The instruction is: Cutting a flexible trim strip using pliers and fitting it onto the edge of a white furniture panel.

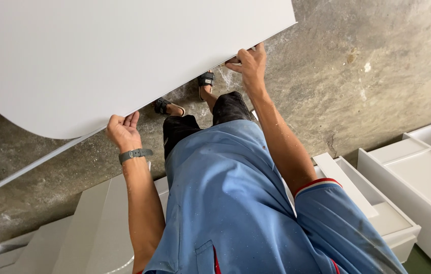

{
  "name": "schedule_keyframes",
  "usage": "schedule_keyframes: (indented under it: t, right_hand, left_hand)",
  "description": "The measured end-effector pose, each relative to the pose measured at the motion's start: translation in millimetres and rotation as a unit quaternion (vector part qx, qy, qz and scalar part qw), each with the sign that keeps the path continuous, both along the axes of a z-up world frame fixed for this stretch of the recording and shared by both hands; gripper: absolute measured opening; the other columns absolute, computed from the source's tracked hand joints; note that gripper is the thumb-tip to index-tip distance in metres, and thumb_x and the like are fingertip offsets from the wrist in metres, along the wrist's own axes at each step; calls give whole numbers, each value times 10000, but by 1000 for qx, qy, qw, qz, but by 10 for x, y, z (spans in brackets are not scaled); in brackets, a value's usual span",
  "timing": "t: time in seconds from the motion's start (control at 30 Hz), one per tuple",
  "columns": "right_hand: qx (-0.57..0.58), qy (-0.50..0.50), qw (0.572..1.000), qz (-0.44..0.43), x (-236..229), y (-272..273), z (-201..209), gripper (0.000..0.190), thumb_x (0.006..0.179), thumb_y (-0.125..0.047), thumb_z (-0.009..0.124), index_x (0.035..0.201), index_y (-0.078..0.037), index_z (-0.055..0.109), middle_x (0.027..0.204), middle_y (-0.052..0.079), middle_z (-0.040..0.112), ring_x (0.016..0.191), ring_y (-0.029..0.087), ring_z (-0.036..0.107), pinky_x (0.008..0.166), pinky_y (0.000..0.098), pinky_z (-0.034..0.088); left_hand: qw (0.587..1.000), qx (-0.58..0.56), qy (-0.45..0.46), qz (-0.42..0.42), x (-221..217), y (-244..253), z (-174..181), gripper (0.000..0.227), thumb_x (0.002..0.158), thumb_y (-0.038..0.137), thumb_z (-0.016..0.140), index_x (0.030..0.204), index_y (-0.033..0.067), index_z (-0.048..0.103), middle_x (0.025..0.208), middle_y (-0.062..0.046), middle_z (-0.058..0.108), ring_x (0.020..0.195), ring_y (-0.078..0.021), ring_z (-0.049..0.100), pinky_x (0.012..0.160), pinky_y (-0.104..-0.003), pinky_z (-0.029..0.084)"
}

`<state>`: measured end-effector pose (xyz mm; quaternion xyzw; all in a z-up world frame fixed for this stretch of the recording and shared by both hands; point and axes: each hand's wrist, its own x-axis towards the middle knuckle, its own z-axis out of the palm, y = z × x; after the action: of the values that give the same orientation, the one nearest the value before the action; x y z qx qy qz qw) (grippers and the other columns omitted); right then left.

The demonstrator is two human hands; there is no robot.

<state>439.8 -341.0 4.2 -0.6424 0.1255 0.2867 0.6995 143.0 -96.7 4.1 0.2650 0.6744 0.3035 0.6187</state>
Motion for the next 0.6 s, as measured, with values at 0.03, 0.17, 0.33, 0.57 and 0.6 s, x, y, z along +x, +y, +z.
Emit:
schedule_keyframes:
  t: [0.03, 0.17, 0.33, 0.57, 0.6]
  right_hand:
    - [2, 2, 1000, 4, -3, 21, 28, 563, 878, 48, 515, 1416, 64, 350, 1018, 232, 666, 820, 324, 771, 657, 420, 667]
    - [13, -4, 1000, 11, -81, 119, 210, 587, 865, 51, 503, 1425, 44, 327, 1029, 246, 661, 820, 324, 781, 680, 431, 683]
    - [26, 14, 999, 39, -409, 393, 286, 626, 806, 51, 550, 1404, 49, 366, 1060, 198, 641, 802, 278, 742, 698, 467, 691]
    - [32, 51, 997, 47, -463, 469, 32, 487, 832, 18, 529, 1280, 168, 409, 897, 179, 615, 707, 272, 724, 716, 482, 670]
    - [31, 48, 997, 48, -453, 474, 24, 470, 821, 22, 526, 1252, 182, 429, 884, 184, 628, 703, 280, 744, 701, 481, 666]
  left_hand:
    - [1000, 2, 2, 4, -11, -2, -15, 51, 691, -23, 551, 674, 6, 589, 814, -219, 725, 741, -326, 784, 703, -448, 667]
    - [1000, -3, 5, 18, 77, -44, 69, 72, 704, -38, 550, 669, 12, 589, 808, -227, 726, 731, -326, 781, 675, -438, 678]
    - [999, -38, -1, 1, 395, -405, 108, 52, 749, -22, 586, 711, -3, 615, 822, -195, 732, 759, -305, 791, 649, -412, 656]
    - [996, -10, -86, 14, 673, -532, -54, 119, 761, -45, 523, 654, -3, 491, 728, -129, 614, 632, -339, 731, 635, -446, 693]
    - [996, -15, -83, 14, 680, -523, -58, 139, 753, -48, 513, 631, 6, 473, 713, -122, 597, 616, -344, 731, 624, -448, 686]
